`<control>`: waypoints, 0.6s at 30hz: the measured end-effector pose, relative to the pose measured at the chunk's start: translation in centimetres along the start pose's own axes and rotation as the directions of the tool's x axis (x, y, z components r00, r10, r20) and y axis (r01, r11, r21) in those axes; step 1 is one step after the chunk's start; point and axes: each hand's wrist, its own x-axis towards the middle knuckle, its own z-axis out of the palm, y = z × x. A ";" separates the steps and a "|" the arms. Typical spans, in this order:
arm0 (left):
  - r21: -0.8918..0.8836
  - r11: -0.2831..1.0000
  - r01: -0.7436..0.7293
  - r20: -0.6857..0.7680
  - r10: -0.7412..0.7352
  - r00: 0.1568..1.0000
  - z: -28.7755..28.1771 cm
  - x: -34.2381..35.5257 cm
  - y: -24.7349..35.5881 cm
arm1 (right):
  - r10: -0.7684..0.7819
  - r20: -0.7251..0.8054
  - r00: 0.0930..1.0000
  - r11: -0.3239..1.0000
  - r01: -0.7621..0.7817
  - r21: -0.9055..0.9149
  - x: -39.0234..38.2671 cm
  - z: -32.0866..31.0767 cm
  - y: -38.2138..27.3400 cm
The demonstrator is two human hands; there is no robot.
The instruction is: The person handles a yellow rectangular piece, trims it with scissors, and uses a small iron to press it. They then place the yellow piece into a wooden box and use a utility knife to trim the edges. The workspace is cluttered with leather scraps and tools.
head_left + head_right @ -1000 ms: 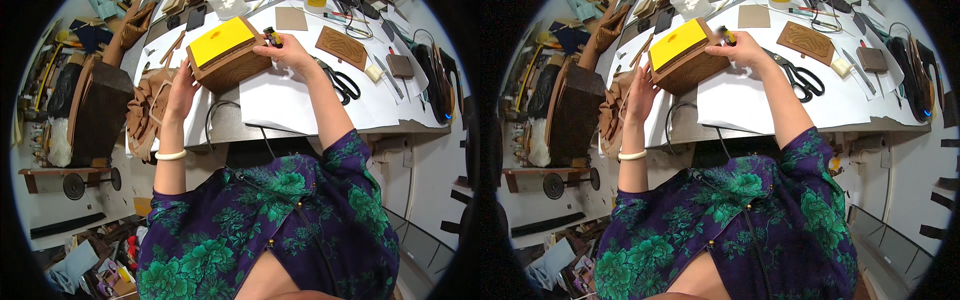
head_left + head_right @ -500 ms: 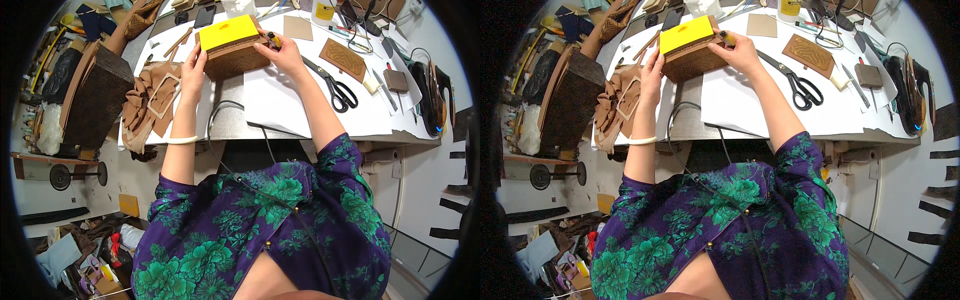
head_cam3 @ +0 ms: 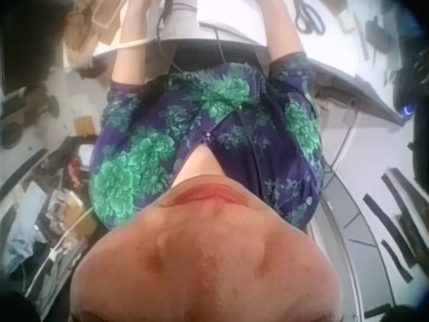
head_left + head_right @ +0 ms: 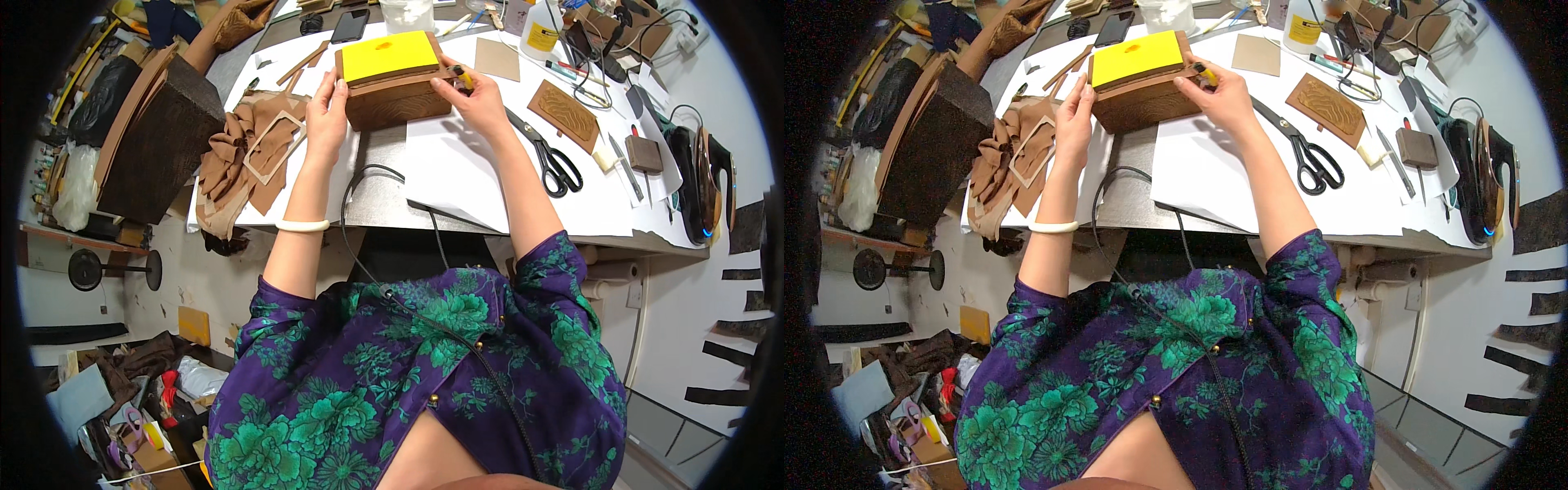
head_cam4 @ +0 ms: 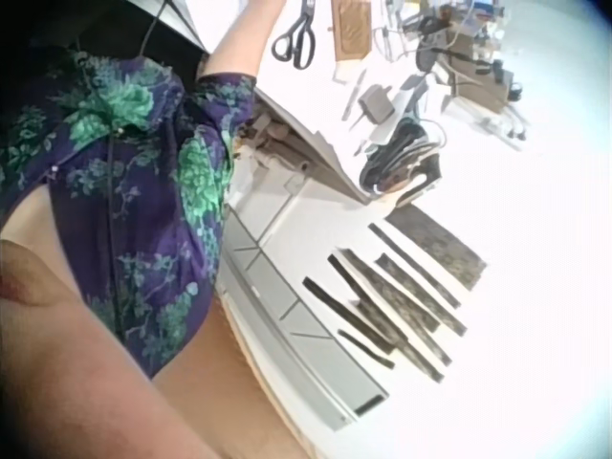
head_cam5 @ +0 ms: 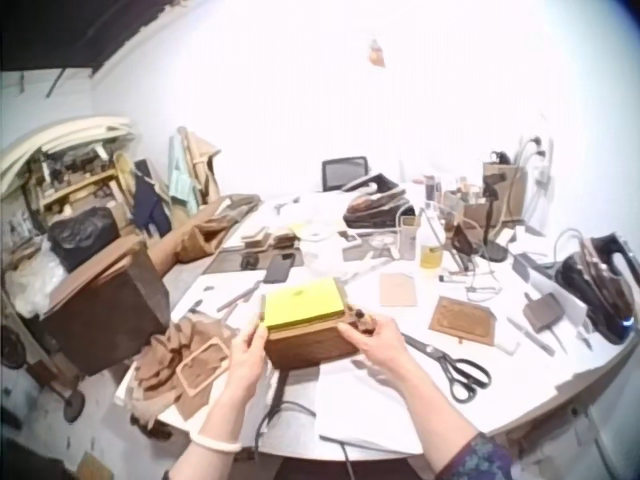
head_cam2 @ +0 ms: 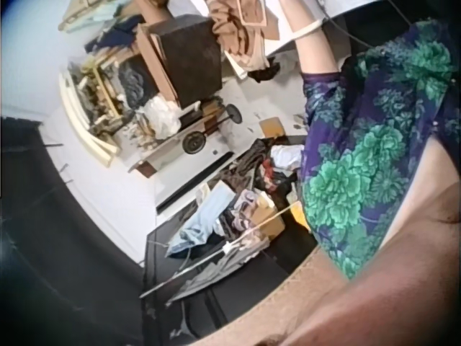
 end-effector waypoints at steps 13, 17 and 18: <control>-0.414 0.310 -0.856 0.439 0.892 0.111 5.5 -20.6 29.2 | 0.078 0.157 0.985 0.541 0.091 -0.836 -5.9 -3.1 -2.3; -0.410 0.314 -0.856 0.475 0.875 0.093 3.6 -22.0 28.7 | -0.211 0.086 0.974 0.631 0.202 -0.749 -8.7 -2.7 -3.4; -0.410 0.329 -0.851 0.485 0.868 0.101 2.9 -22.2 28.5 | -0.263 0.080 0.962 0.668 0.241 -0.704 -9.5 -2.8 -4.4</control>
